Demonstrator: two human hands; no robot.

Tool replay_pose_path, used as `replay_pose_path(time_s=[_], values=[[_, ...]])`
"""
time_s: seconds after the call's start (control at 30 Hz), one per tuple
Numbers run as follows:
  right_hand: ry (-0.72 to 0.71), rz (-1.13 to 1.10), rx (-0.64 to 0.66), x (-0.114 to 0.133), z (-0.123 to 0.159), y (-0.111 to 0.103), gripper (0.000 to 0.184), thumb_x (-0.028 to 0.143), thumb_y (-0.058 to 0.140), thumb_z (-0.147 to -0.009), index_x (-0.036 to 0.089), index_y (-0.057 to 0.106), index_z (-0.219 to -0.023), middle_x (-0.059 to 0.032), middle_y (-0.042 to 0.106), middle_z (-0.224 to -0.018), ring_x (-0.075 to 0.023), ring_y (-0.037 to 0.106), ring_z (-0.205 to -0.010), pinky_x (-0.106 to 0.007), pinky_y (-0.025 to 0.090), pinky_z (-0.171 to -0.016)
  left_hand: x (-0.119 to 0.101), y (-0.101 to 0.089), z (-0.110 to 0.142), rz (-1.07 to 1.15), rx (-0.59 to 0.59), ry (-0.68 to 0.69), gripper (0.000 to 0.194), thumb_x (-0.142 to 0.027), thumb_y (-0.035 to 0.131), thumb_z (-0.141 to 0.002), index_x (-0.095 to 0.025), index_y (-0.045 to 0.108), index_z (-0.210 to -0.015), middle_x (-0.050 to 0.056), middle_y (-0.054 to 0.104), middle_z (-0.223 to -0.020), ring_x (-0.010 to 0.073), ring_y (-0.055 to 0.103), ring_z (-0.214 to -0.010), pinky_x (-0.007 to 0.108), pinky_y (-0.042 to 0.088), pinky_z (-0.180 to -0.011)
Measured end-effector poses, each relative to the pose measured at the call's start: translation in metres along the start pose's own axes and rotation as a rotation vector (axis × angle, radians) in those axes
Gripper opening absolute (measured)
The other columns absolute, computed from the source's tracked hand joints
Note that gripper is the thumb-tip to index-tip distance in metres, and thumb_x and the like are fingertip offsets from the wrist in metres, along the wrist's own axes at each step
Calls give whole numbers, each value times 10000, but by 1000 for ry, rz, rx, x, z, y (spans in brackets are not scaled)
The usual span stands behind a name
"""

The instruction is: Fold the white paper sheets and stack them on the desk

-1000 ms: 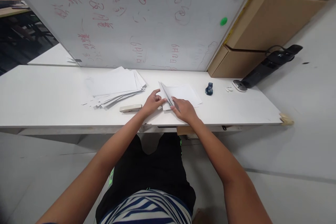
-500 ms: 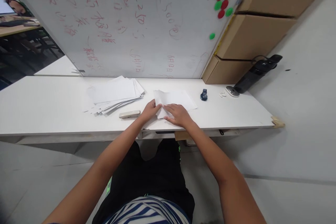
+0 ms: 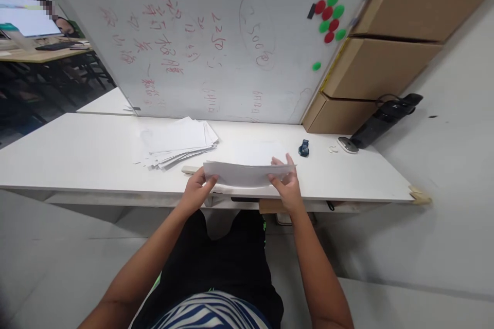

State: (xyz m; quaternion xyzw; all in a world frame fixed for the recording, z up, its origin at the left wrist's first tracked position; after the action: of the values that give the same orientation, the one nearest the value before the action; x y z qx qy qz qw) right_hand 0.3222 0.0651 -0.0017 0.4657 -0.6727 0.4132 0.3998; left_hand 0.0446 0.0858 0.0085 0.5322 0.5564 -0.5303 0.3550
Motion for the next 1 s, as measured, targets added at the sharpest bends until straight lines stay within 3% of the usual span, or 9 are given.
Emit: replay_pose_path(time_s=[0.1,0.33,0.47,0.6,0.7,0.77,0.87,0.93,1.0], values=[[32,-32,68,8,4,13,656,451,622,-845,267,362,-1418,-121,578,-1330,-274,553,-1210,-478,493,-973,7,0,2,75,5,-51,285,-400,618,-830,-203,618,-1036,51,676,-988,211,632,-928,315,497,-799],[112,-105,41,5,3,28,658,450,673,-803,243,451,-1387,-88,631,-1262,-275,595,-1149,-454,519,-946,15,1,0,114,-14,-93,364,-414,682,-792,-210,617,-1086,57,682,-1062,221,634,-986,330,502,-825],[171,-42,167,-2,3,40,397,461,678,-790,223,689,-1107,-54,711,-1087,-308,642,-1051,-480,535,-899,19,-2,-4,69,25,-86,319,-438,684,-783,-196,693,-991,57,713,-1028,251,643,-999,376,499,-869],[169,23,187,2,9,44,334,474,656,-804,228,726,-1019,-46,725,-1048,-315,660,-1008,-472,557,-841,28,-5,0,101,70,-130,339,-452,721,-746,-167,720,-928,67,731,-957,264,662,-945,381,517,-836],[114,63,260,18,17,58,332,492,613,-832,259,729,-1037,-41,728,-1037,-310,661,-1010,-466,555,-847,28,-2,14,158,74,-168,408,-457,689,-783,-161,685,-1064,88,715,-1049,267,658,-984,376,528,-838],[56,106,297,34,21,65,317,495,588,-847,281,733,-1030,-36,730,-1011,-306,662,-996,-460,547,-852,19,-3,21,91,45,-125,401,-454,626,-842,-183,654,-1136,89,696,-1106,261,645,-1024,379,523,-859],[67,153,205,45,21,59,350,500,577,-849,255,727,-1048,-51,725,-1015,-303,653,-982,-441,533,-839,-10,-11,22,-180,-33,102,301,-431,543,-900,-220,670,-1073,74,690,-1088,247,626,-1036,380,501,-887],[151,162,152,38,22,57,395,513,577,-839,206,723,-1040,-70,725,-990,-300,653,-948,-421,529,-804,-23,-14,18,-317,-50,241,276,-418,493,-928,-232,675,-1020,63,694,-1042,232,625,-1002,367,496,-874],[226,149,129,24,25,60,419,526,583,-824,169,723,-994,-76,726,-933,-289,654,-902,-398,523,-769,-22,-15,13,-376,-35,289,291,-420,452,-947,-233,672,-979,48,700,-961,214,637,-919,343,504,-819]])
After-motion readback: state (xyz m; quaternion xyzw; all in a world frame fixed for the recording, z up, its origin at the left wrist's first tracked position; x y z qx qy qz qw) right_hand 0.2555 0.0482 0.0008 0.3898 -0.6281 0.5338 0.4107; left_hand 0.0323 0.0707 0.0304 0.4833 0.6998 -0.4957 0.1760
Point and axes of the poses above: each hand's wrist, its own z-axis away from the middle knuckle, its own y-axis out of the palm, x = y × z, the point moved 10 cm from there along -z, towards the middle knuckle
